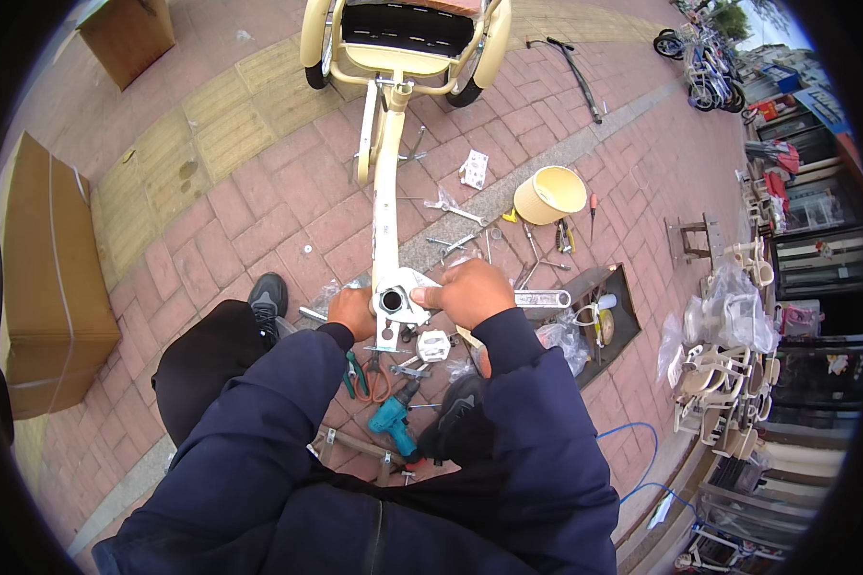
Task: The person assembles a tricycle on a sidewalk. They attach a front wheel to the frame, then install the handlebar and tighten it with a cordless drill.
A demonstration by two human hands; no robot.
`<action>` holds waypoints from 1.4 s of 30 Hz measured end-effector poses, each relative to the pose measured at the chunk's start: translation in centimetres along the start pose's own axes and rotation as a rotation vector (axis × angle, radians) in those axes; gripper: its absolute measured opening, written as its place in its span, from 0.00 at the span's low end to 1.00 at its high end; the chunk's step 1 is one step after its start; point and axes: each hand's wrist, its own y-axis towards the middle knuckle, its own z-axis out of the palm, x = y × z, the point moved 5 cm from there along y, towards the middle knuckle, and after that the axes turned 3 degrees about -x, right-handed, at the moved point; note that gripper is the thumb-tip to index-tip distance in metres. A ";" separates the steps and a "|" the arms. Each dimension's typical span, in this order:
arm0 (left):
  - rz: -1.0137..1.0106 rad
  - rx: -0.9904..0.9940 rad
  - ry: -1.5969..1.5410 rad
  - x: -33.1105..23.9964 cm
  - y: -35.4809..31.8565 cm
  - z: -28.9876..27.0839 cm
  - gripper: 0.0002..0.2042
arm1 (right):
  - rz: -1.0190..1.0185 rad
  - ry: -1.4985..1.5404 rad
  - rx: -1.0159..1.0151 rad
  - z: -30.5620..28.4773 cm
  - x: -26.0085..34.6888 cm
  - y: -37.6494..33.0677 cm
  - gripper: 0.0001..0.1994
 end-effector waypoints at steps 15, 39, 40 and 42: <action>0.058 -0.022 0.026 0.2 0.2 -0.1 0.24 | -0.426 -0.246 0.308 -1.0 1.4 0.4 0.35; -0.031 -0.059 -0.021 -0.4 -0.1 -0.4 0.20 | -0.047 -0.489 -0.389 2.1 0.7 -1.9 0.07; -0.029 -0.062 -0.017 -0.4 0.0 -0.3 0.20 | -0.036 -0.500 -0.413 2.2 0.7 -2.3 0.07; -0.035 -0.059 -0.014 -0.1 0.2 -0.2 0.21 | 0.046 -0.443 -0.387 2.6 0.6 -2.3 0.07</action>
